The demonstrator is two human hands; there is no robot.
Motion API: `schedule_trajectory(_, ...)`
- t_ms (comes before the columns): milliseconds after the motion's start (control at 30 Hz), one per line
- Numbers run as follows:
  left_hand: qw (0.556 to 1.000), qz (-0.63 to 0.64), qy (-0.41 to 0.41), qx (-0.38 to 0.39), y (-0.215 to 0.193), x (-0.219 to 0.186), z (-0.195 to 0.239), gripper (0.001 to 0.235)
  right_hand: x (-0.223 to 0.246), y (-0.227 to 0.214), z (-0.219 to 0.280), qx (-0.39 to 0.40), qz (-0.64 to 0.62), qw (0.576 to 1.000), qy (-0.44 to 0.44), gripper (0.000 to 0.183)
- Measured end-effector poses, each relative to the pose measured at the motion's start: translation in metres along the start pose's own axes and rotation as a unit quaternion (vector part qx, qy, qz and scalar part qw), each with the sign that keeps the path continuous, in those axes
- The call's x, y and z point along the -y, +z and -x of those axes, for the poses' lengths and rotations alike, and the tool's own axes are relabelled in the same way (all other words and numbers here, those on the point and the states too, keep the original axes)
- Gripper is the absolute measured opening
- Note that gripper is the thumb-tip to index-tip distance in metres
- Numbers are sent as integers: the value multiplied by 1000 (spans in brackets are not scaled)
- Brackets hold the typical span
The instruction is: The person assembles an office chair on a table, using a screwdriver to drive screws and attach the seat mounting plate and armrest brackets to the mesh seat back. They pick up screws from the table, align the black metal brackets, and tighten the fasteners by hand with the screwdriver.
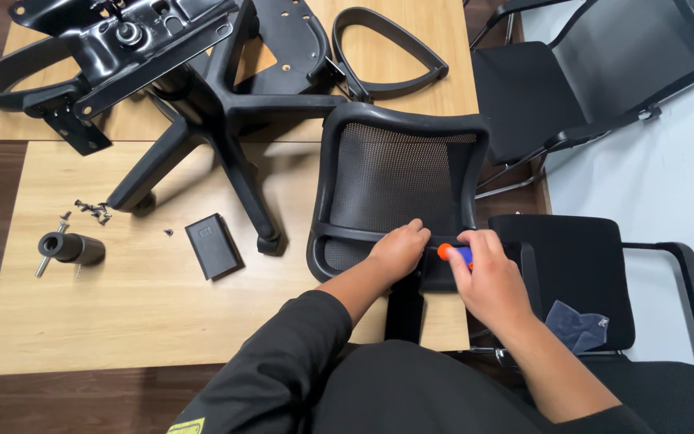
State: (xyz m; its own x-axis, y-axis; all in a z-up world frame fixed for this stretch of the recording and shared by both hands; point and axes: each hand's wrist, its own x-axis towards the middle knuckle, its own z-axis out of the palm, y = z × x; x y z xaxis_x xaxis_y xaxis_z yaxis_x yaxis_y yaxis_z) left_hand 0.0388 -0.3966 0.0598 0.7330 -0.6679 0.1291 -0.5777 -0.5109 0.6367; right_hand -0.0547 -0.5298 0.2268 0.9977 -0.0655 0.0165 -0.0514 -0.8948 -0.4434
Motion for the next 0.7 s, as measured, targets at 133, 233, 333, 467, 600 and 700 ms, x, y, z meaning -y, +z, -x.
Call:
schedule_trajectory(133,1000,5,-20,19,-5,-4,-3,13,9,-6,1,-36,1,998,-51,36)
schedule_trajectory(233,999,7,-37,25,-6,-6,-4,13,7,-5,1,-47,-3,997,-66,37)
schedule_trajectory(333,998,4,-46,30,-8,-7,-5,15,-1,-1,1,9,-12,1000,22,32)
schedule_trajectory(467,999,-1,-34,34,-7,-5,-5,18,7,-6,1,-45,7,997,-69,39)
schedule_trajectory(600,999,-4,-35,36,-7,-6,-5,17,-1,0,1,-47,-4,997,-56,34)
schedule_trajectory(700,999,-10,-29,38,-6,-4,-5,18,11,-8,1,-86,5,990,-116,38)
